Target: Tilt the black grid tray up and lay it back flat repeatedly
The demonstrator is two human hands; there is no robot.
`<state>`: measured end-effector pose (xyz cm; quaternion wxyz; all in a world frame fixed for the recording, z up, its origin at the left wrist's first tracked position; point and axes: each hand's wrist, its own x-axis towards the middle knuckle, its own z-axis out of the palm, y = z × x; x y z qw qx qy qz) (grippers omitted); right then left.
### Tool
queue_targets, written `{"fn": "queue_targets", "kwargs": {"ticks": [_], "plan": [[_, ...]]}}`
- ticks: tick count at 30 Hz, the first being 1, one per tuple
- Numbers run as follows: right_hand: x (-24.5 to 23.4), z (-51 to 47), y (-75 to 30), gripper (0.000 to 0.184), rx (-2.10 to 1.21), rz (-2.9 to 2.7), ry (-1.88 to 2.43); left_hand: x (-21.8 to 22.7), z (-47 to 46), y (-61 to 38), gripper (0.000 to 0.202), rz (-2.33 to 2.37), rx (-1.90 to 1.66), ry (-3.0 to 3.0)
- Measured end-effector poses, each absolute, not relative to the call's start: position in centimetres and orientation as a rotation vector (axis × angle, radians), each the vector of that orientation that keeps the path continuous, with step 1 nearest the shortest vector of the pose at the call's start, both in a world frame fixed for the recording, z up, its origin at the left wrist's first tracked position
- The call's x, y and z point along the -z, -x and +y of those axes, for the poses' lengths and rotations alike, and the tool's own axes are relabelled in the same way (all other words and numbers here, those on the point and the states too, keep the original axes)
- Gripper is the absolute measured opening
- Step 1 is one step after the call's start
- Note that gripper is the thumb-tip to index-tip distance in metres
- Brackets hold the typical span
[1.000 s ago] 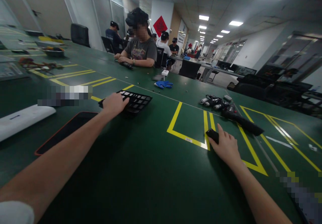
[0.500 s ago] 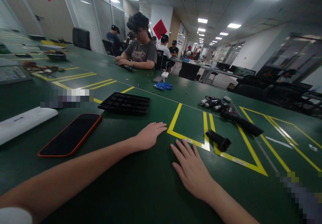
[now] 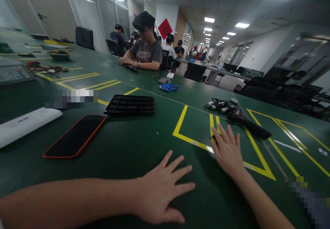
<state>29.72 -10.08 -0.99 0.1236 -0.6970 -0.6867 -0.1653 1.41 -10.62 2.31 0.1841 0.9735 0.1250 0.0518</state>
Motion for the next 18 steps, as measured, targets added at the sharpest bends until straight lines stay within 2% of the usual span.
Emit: {"fn": "queue_targets", "kwargs": {"ticks": [2, 7, 18], "plan": [[1.4, -9.6, -31.5, 0.055, 0.473, -1.932, 2.183, -2.4, -11.4, -1.4, 0.065, 0.283, -0.108, -2.685], [2.2, -9.2, -33.1, 0.059, 0.196, -1.926, 2.379, -2.4, -11.1, -1.5, 0.064, 0.286, -0.060, -2.596], [2.4, -9.1, -33.3, 0.057, 0.197, -1.964, 2.362, -2.8, -11.3, -1.3, 0.064, 0.267, -0.056, -2.583]]}}
